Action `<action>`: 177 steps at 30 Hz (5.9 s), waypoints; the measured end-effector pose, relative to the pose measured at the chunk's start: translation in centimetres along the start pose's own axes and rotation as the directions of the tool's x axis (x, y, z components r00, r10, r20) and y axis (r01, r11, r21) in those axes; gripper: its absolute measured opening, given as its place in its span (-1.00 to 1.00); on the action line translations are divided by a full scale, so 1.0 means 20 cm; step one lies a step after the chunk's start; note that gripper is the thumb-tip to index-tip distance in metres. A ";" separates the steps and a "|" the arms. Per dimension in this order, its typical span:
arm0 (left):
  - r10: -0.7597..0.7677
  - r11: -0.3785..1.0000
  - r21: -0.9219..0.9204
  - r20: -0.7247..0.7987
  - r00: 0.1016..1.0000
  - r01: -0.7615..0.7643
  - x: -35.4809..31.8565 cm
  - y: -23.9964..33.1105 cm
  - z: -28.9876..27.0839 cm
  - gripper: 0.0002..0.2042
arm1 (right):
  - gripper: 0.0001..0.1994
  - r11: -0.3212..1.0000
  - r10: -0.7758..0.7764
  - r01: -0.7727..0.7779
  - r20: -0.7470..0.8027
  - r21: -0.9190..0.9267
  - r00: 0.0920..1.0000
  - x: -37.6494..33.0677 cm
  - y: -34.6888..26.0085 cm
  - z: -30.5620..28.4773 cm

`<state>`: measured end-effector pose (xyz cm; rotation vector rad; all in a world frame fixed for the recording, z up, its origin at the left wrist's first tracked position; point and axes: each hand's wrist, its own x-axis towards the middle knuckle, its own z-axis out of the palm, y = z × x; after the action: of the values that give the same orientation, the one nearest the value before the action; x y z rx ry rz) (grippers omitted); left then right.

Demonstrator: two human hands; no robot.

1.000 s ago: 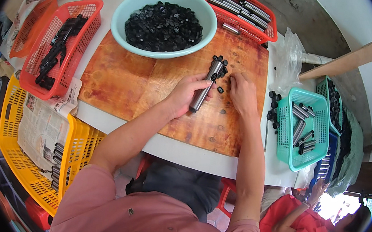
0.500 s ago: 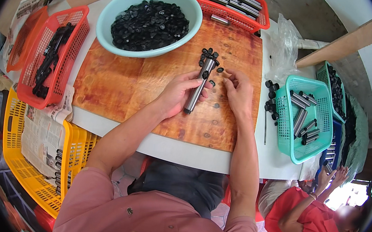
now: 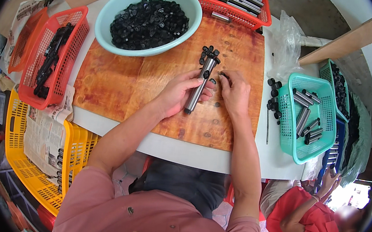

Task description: The person repeatedly picks small black plastic caps and metal cylindrical rods from a table, inserts the caps into the ends of the rods, and places the assembled units into a yellow basket. A second person works similarly at the same table.

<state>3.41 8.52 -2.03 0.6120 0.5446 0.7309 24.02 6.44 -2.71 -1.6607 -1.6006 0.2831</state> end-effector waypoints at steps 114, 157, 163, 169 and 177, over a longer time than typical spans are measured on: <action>0.331 -0.336 0.881 0.441 0.834 -0.333 -0.17 -0.13 0.28 -0.74 | -0.81 0.928 0.182 -0.276 0.343 0.251 0.922 -0.16 -0.06 -0.29; 0.844 0.238 0.948 -0.309 0.438 0.209 -1.75 0.73 -0.26 -0.34 | -0.61 0.965 0.182 -0.154 -0.118 0.213 0.976 -0.13 0.15 -0.01; 0.610 0.749 0.628 -0.778 0.149 0.213 -2.21 0.55 -0.91 -0.42 | -0.71 0.976 0.180 -0.170 -0.060 0.139 0.982 -0.12 0.13 -0.01; 0.396 0.023 0.873 -0.455 0.798 0.487 -2.18 0.44 -1.18 -0.63 | -0.75 0.971 0.183 -0.178 -0.016 0.161 0.983 -0.12 0.15 -0.01; -0.001 -0.281 0.908 -0.324 0.946 0.311 -2.08 0.30 -1.12 -0.61 | -0.77 0.981 0.161 -0.159 -0.004 0.111 0.987 -0.13 0.18 -0.03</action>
<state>-39.58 -11.78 -3.66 2.0676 1.4621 -0.2196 26.52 4.27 -5.64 -1.7041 -1.4177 0.4350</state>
